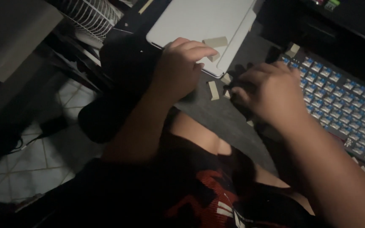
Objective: The person sorts through a pile of keycaps on a desk and presses them onto the switches of a mechanical keyboard base.
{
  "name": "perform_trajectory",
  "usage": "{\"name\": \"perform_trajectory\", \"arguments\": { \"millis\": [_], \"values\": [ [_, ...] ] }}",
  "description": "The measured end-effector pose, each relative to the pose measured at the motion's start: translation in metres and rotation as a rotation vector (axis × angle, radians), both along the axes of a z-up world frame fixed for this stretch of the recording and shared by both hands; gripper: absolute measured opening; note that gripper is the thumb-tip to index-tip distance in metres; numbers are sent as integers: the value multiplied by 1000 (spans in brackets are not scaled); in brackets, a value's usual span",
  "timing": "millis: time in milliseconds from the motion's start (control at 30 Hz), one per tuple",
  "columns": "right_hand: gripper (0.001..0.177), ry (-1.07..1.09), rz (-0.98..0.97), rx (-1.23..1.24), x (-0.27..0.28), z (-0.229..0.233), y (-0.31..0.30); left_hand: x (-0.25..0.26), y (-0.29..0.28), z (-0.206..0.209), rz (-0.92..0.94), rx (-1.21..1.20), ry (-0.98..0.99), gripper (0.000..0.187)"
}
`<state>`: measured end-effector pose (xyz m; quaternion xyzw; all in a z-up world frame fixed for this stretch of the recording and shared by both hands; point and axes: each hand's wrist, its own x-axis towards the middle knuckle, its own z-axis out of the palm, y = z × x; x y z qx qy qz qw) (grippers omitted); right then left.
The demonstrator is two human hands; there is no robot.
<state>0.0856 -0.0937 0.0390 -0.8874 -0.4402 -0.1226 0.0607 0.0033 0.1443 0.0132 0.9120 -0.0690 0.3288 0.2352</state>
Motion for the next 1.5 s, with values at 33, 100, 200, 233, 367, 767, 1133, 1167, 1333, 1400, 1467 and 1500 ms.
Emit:
{"name": "perform_trajectory", "arguments": {
  "millis": [33, 100, 200, 233, 367, 767, 1133, 1167, 1333, 1400, 1467, 1500],
  "values": [
    [34, -5, 5, 0, 1, -1, 4, 1, 2, -1, 5, 0, -5, 34],
    [39, 9, -59, -39, 3, -2, 13, 4, 6, -2, 118, -31, -24, 34],
    [43, -38, -69, -91, 2, -3, 24, 2, 14, 2, 128, -60, -45, 38],
    [43, -45, -66, -87, -1, -2, 27, 2, 13, 3, 131, -56, -53, 38],
    [37, 138, -180, -88, -5, 2, 37, 9, 0, 5, 110, -121, 20, 40],
    [34, 125, -181, -119, 6, -4, 29, 25, 7, -21, 39, -124, -142, 25],
    [36, -64, -212, -5, 35, -13, -3, 48, 5, -35, 165, -15, -71, 25],
    [34, -126, -192, -57, 34, -17, 1, 48, 6, -35, 122, 4, -216, 24],
    [46, -45, -200, -73, 31, -7, -10, 41, 1, -23, 143, -10, -206, 30],
    [46, -80, -237, -44, 26, 8, -39, 37, -4, -17, 79, -44, -324, 30],
    [40, 36, -293, 55, 15, 17, -72, 36, -12, -13, 36, -33, -286, 27],
    [37, 90, -319, 105, 8, 17, -85, 38, -17, -12, 0, -18, -260, 25]
  ]
}}
